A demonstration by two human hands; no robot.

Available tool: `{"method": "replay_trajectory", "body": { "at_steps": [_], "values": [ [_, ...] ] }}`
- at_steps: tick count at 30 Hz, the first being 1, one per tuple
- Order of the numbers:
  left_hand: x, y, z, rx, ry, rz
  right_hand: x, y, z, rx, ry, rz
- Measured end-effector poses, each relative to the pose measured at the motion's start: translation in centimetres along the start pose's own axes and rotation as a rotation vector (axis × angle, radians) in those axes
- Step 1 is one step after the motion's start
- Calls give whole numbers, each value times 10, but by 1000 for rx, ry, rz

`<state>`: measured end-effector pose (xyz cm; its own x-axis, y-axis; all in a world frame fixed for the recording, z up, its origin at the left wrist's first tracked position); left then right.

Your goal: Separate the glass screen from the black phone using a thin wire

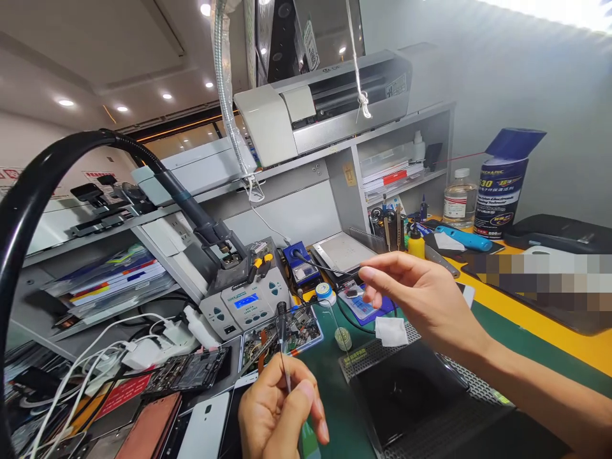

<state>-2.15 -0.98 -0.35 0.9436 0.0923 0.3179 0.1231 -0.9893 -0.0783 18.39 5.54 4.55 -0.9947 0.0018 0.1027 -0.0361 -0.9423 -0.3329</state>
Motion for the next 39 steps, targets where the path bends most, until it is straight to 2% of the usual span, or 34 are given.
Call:
{"method": "replay_trajectory", "body": {
  "at_steps": [6, 13, 18, 23, 28, 39],
  "values": [
    [1, -9, -4, 159, -6, -169, -3, -4, -8, 111, 0, 77],
    [-8, -16, -4, 184, 19, -312, 2, -8, -25, 238, 35, 257],
    [-9, -18, -6, 229, 25, -361, 4, -5, -31, 317, 68, 294],
    [-9, -17, -9, 313, 22, -406, 5, -7, -32, 315, 82, 278],
    [-7, -14, -12, 390, 35, -439, 6, -1, -33, 276, 134, 318],
    [-3, -10, -14, 411, 70, -435, 20, 13, -32, 246, 125, 480]
  ]
}}
Point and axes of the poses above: each hand's wrist, its own y-axis away from the middle knuckle, its own x-axis out of the palm, z = x × y, the point moved 1 cm from there along -y, towards the middle knuckle, and after that the axes turned 6 degrees about y, right-handed, at the moved point
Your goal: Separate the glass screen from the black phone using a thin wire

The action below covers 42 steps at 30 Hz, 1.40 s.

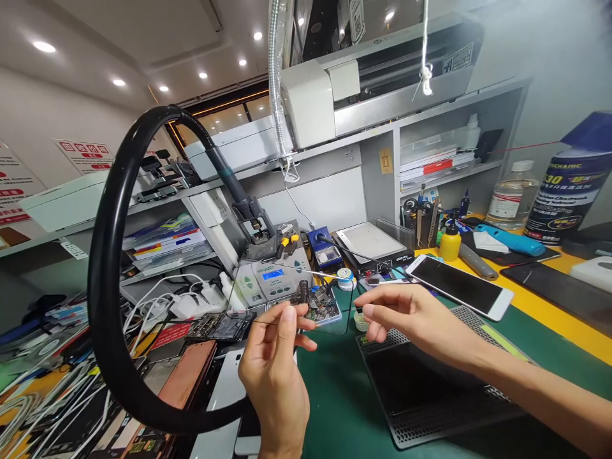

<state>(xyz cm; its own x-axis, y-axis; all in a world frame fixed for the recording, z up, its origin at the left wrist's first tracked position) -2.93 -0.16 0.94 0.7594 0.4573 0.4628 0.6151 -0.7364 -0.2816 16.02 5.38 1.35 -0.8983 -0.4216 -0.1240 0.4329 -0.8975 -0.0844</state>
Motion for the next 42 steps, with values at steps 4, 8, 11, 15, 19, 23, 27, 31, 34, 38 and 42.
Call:
{"method": "replay_trajectory", "body": {
  "at_steps": [4, 8, 11, 15, 19, 23, 27, 31, 34, 38, 42],
  "values": [
    [3, 2, 0, -18, 5, -25, 5, 0, -1, 18, -91, 50],
    [4, 5, 3, -30, 2, -19, 13, -1, -3, 79, -217, 73],
    [5, 8, 6, -33, -10, -2, 17, -1, -3, 100, -280, 85],
    [5, 12, 10, -51, -13, 25, 18, 1, -4, 83, -344, 84],
    [8, 14, 11, -87, 1, 41, 18, 2, -5, 38, -333, 82],
    [8, 13, 9, -131, 39, 68, 16, 2, -3, 8, -306, 74],
    [6, 13, 10, -188, 92, 128, 11, 2, -1, -12, -285, 62],
    [5, 12, 8, -246, 143, 232, 1, -1, 0, -11, -303, 53],
    [3, 6, 4, -280, 223, 255, -12, -5, 1, 13, -325, 42],
    [-3, -7, 0, -289, 234, 179, -30, -8, 4, 76, -314, 63],
    [-6, -14, -1, -327, 170, 200, -42, -7, 9, 145, -266, 99]
  ]
}}
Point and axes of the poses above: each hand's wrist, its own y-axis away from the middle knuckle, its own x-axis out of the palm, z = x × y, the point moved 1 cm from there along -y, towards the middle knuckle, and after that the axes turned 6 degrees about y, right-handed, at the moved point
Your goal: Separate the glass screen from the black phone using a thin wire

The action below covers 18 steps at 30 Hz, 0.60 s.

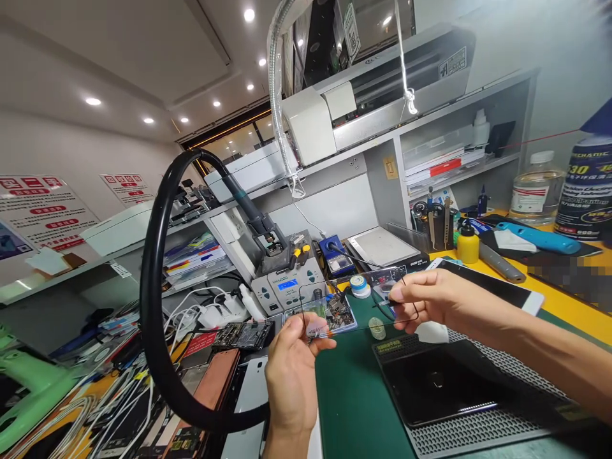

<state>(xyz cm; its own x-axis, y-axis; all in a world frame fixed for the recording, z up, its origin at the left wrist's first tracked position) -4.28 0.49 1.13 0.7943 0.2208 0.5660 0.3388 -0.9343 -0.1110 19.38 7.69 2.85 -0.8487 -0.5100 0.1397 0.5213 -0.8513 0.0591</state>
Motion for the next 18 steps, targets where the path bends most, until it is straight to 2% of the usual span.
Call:
{"method": "replay_trajectory", "body": {
  "at_steps": [6, 13, 15, 18],
  "values": [
    [2, 0, -2, -92, -128, 73, -5, 2, 3, 20, 70, 62],
    [2, 2, -4, -128, -190, 39, -10, 1, 2, 5, 77, 70],
    [0, 1, -5, -96, -175, -7, -13, 0, 5, -6, 60, 33],
    [-2, -2, -6, 15, -115, -105, -21, 0, 10, -55, 43, -154]
  ]
}}
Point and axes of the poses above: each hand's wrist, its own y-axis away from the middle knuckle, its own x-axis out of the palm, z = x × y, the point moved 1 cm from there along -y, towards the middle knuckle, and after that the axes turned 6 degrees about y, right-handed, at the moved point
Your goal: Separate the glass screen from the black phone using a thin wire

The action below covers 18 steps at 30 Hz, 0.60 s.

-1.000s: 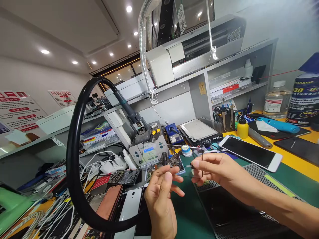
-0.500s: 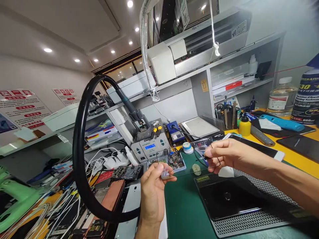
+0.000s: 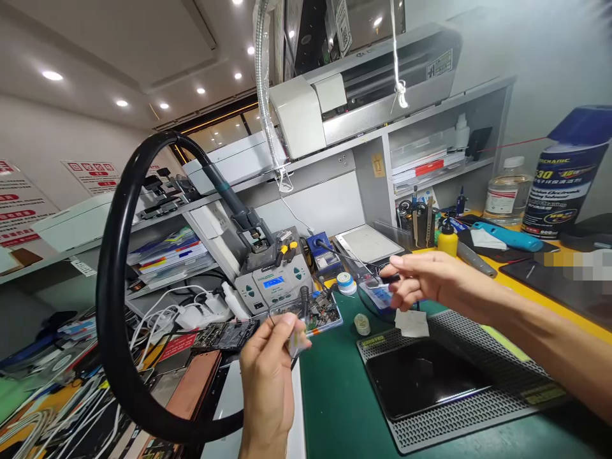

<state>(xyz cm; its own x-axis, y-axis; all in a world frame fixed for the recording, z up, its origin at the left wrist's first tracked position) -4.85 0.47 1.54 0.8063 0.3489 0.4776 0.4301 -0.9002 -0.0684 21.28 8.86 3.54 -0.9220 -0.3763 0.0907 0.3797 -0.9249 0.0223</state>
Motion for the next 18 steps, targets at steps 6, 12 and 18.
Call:
{"method": "replay_trajectory", "body": {
  "at_steps": [6, 12, 18],
  "values": [
    [-1, -2, 0, 68, 82, -95, -14, -5, 0, -119, 105, -329],
    [1, -2, 3, -61, 128, -115, -4, -5, -6, -141, 211, -340],
    [1, -2, 7, -193, 115, -81, 1, -2, -6, -129, 284, -283]
  ]
}}
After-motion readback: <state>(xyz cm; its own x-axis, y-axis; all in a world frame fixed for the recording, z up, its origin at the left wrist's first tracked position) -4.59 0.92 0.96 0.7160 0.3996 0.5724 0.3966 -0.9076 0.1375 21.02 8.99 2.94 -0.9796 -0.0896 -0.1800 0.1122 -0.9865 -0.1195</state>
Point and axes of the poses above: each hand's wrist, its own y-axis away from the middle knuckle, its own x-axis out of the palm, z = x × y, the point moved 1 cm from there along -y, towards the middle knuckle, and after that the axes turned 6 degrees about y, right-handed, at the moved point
